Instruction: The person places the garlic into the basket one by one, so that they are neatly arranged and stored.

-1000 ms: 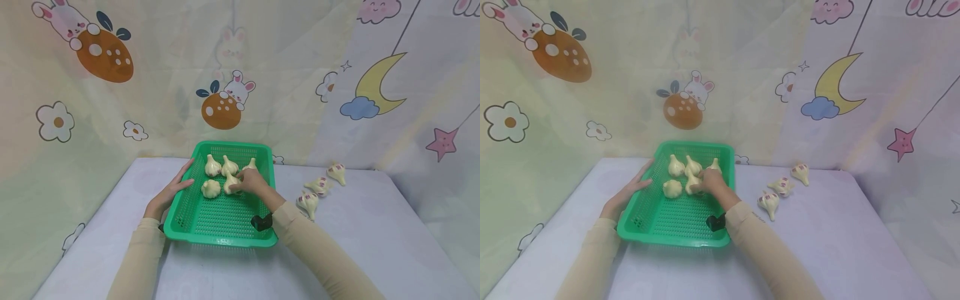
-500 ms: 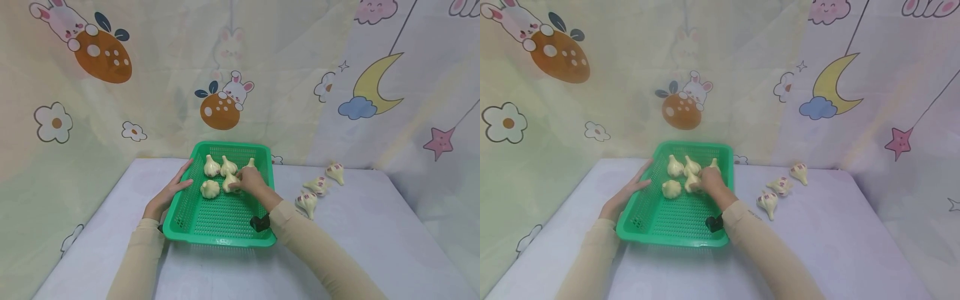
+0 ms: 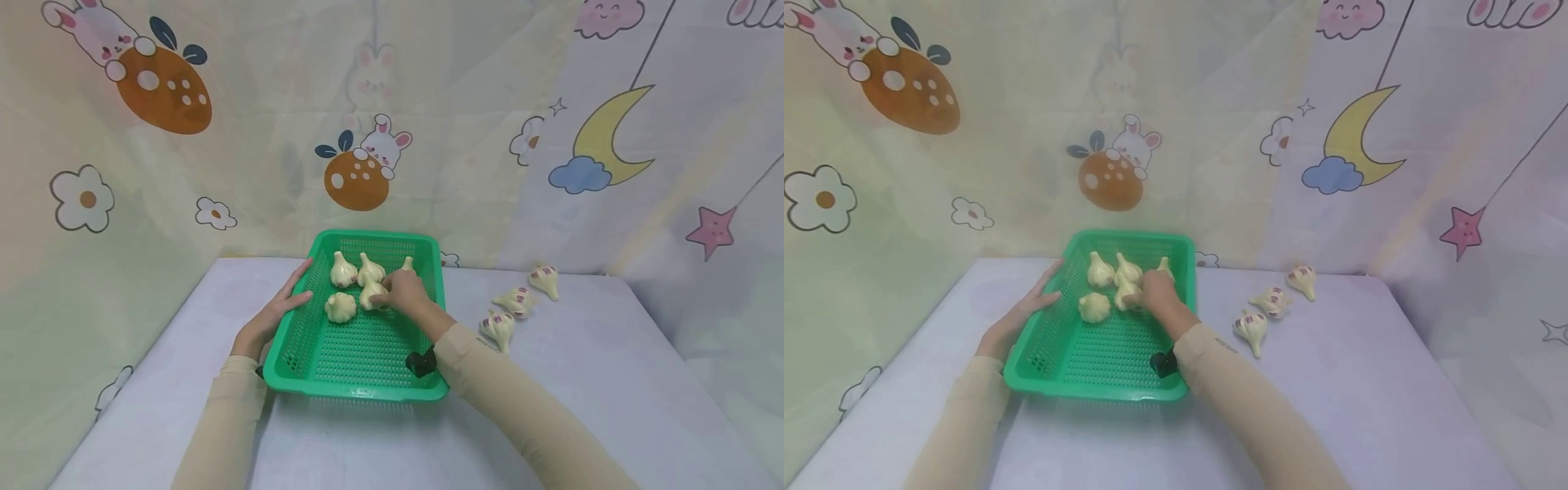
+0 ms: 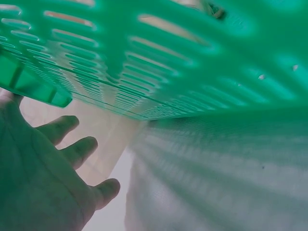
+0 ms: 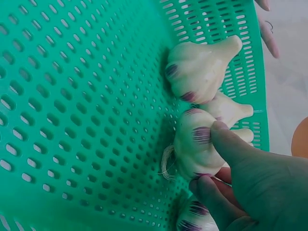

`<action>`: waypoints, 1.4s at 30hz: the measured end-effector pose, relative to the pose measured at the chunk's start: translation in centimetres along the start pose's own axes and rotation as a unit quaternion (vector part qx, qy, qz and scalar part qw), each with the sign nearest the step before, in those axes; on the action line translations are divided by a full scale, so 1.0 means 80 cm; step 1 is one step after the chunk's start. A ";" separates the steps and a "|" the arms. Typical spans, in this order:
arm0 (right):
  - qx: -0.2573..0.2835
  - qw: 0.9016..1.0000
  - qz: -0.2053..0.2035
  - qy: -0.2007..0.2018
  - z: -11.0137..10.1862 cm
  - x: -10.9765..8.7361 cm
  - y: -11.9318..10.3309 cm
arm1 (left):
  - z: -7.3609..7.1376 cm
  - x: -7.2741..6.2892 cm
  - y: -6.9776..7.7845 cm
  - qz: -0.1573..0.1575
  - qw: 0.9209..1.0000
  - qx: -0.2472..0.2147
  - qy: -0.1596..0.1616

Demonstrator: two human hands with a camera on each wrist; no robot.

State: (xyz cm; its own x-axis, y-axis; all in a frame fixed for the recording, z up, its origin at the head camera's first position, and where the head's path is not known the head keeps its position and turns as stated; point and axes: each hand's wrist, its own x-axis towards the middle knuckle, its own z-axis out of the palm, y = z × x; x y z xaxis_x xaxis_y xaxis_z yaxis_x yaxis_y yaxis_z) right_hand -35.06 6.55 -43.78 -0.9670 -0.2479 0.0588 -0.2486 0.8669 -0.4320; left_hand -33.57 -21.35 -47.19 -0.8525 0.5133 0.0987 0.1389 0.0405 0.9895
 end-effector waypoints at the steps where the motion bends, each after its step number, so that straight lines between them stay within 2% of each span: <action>1: -0.001 1.000 0.000 0.000 0.000 0.000 0.000 | 0.000 0.000 0.000 0.000 1.000 0.001 -0.001; 15: -0.005 1.000 0.018 -0.001 -0.002 -0.001 -0.001 | 0.000 -0.001 0.004 -0.002 1.000 0.019 -0.002; 18: 0.000 1.000 0.017 0.018 -0.004 -0.002 -0.001 | 0.001 0.000 0.004 -0.001 1.000 0.021 -0.005; 21: 0.021 0.998 0.006 0.053 -0.010 -0.004 -0.003 | 0.001 0.000 0.004 0.000 1.000 0.025 -0.005; 27: 0.070 0.991 -0.018 0.113 -0.033 -0.018 -0.011 | 0.002 0.000 0.002 -0.006 1.000 0.030 -0.001; 30: 0.101 0.988 -0.045 0.109 -0.054 -0.032 -0.013 | 0.002 -0.001 0.000 -0.008 1.000 0.025 0.001; 32: 0.098 0.988 -0.066 0.097 -0.071 -0.043 -0.011 | 0.001 -0.001 -0.001 -0.008 1.000 0.022 0.002; 36: 0.073 0.991 -0.080 0.081 -0.097 -0.067 0.006 | 0.001 0.000 -0.002 -0.008 1.000 0.025 0.003; 42: 0.066 0.987 -0.092 0.117 -0.115 -0.099 0.056 | 0.001 0.000 -0.002 -0.011 0.999 0.030 0.005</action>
State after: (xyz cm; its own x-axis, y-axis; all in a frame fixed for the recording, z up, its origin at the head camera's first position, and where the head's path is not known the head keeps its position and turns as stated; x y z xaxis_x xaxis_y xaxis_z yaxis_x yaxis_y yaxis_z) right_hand -29.03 16.36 -37.91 -0.8963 -0.2754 0.3476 -0.4268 0.7485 -0.5076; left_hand -33.51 -21.27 -47.35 -0.8602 0.5038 0.0788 0.1508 0.1036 0.9831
